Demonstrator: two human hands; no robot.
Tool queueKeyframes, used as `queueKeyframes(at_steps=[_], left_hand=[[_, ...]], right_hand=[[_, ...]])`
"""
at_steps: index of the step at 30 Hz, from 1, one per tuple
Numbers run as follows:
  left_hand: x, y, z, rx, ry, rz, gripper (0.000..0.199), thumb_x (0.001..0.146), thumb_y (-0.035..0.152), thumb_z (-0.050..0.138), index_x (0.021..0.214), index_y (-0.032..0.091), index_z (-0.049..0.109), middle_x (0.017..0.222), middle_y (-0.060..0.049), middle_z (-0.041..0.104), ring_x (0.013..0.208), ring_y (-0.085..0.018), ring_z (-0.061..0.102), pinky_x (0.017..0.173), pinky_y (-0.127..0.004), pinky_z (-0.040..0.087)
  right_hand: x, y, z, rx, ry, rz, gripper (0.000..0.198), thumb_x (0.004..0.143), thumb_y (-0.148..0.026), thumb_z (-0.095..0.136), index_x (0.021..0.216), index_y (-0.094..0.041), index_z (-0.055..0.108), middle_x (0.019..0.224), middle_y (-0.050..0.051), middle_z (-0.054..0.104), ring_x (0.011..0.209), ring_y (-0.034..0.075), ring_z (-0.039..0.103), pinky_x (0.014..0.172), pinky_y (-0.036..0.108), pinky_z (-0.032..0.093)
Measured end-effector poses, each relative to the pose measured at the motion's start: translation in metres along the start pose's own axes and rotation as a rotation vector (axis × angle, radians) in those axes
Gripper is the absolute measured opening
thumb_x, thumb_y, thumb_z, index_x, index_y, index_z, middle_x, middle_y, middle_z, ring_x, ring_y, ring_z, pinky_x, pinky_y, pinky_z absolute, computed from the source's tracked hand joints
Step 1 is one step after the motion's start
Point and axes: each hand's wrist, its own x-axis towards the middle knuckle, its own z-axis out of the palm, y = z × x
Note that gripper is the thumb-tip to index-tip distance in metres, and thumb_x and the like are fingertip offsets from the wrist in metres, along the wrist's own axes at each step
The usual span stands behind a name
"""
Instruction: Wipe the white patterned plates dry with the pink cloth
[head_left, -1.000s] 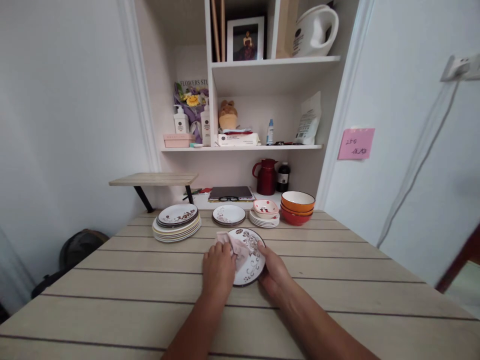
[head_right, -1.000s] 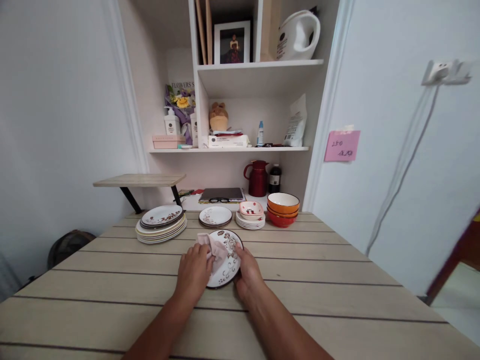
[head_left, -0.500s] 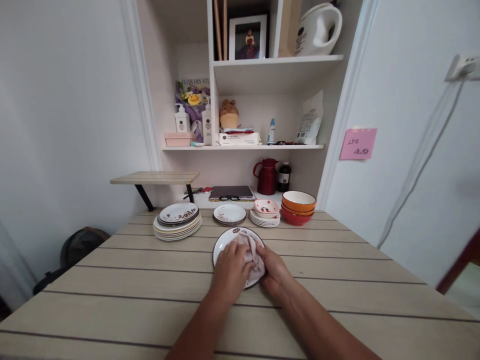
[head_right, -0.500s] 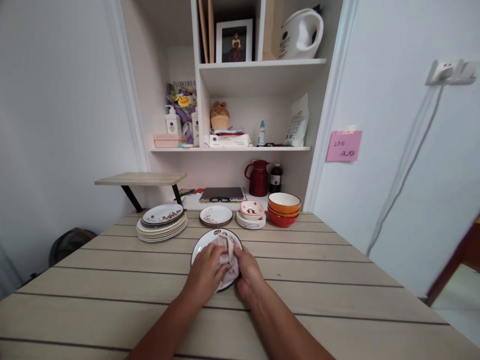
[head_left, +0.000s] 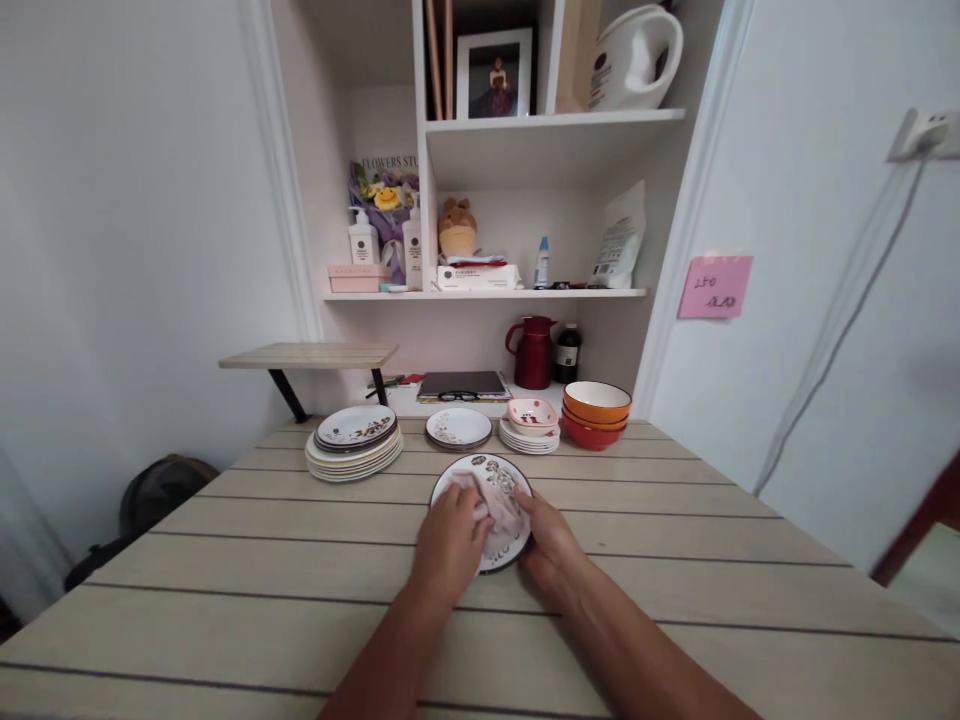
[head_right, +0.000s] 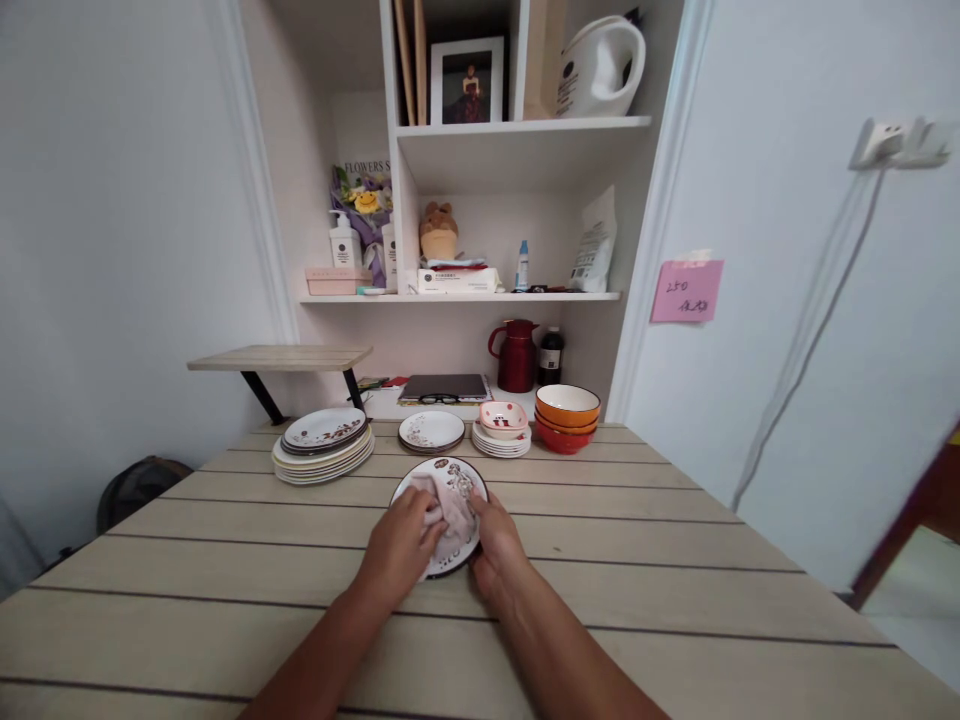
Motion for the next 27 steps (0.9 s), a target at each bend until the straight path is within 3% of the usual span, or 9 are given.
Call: queueKeyframes(at_steps=[4,8,12,18,24,27], left_hand=[[-0.004,0.009,0.006,-0.183,-0.006,0.195,0.018,0.081,0.023,0.057,0.099,0.022,0.054,0.106,-0.005,0.054,0.102,-0.021,0.05,0.087,-0.034,0.041],[-0.004,0.009,0.006,-0.24,0.011,0.217,0.034,0.079,0.019,0.059,0.111,0.024,0.051,0.112,-0.005,0.051,0.107,-0.021,0.048,0.092,-0.034,0.04],[0.001,0.002,0.006,-0.101,0.086,0.079,0.052,0.076,0.026,0.067,0.124,0.027,0.045,0.116,-0.005,0.05,0.108,-0.023,0.049,0.09,-0.037,0.039],[0.005,-0.007,-0.001,0.164,0.15,-0.248,0.042,0.079,0.038,0.063,0.117,0.024,0.052,0.104,-0.006,0.056,0.098,-0.024,0.053,0.08,-0.036,0.038],[0.003,-0.005,-0.007,0.318,0.125,-0.332,0.03,0.084,0.039,0.056,0.109,0.022,0.057,0.096,-0.007,0.059,0.092,-0.026,0.055,0.076,-0.038,0.037],[0.003,-0.004,-0.007,0.32,0.099,-0.29,0.024,0.086,0.035,0.052,0.104,0.02,0.058,0.095,-0.008,0.059,0.093,-0.026,0.055,0.076,-0.037,0.037]], right_hand=[[-0.001,-0.001,0.001,-0.057,-0.044,-0.031,0.017,0.072,-0.016,0.061,0.089,-0.017,0.062,0.071,0.004,0.073,0.061,0.018,0.066,0.057,0.027,0.052],[-0.003,-0.003,0.004,-0.097,-0.109,-0.022,0.02,0.07,-0.014,0.061,0.09,-0.017,0.064,0.072,0.004,0.073,0.061,0.017,0.066,0.056,0.025,0.05],[-0.005,-0.004,0.005,-0.121,-0.132,-0.013,0.029,0.07,-0.013,0.061,0.099,-0.018,0.063,0.081,0.005,0.074,0.068,0.019,0.068,0.061,0.028,0.052],[-0.008,-0.003,0.006,-0.121,-0.152,0.012,0.032,0.074,-0.021,0.062,0.106,-0.018,0.061,0.081,0.007,0.074,0.068,0.022,0.069,0.068,0.035,0.053],[-0.009,-0.001,0.008,-0.149,-0.117,0.003,0.028,0.075,-0.021,0.062,0.102,-0.016,0.061,0.079,0.008,0.074,0.067,0.021,0.069,0.068,0.034,0.053],[-0.008,0.001,0.007,-0.12,-0.103,-0.005,0.024,0.075,-0.02,0.062,0.099,-0.016,0.061,0.079,0.008,0.074,0.069,0.021,0.069,0.069,0.033,0.053]])
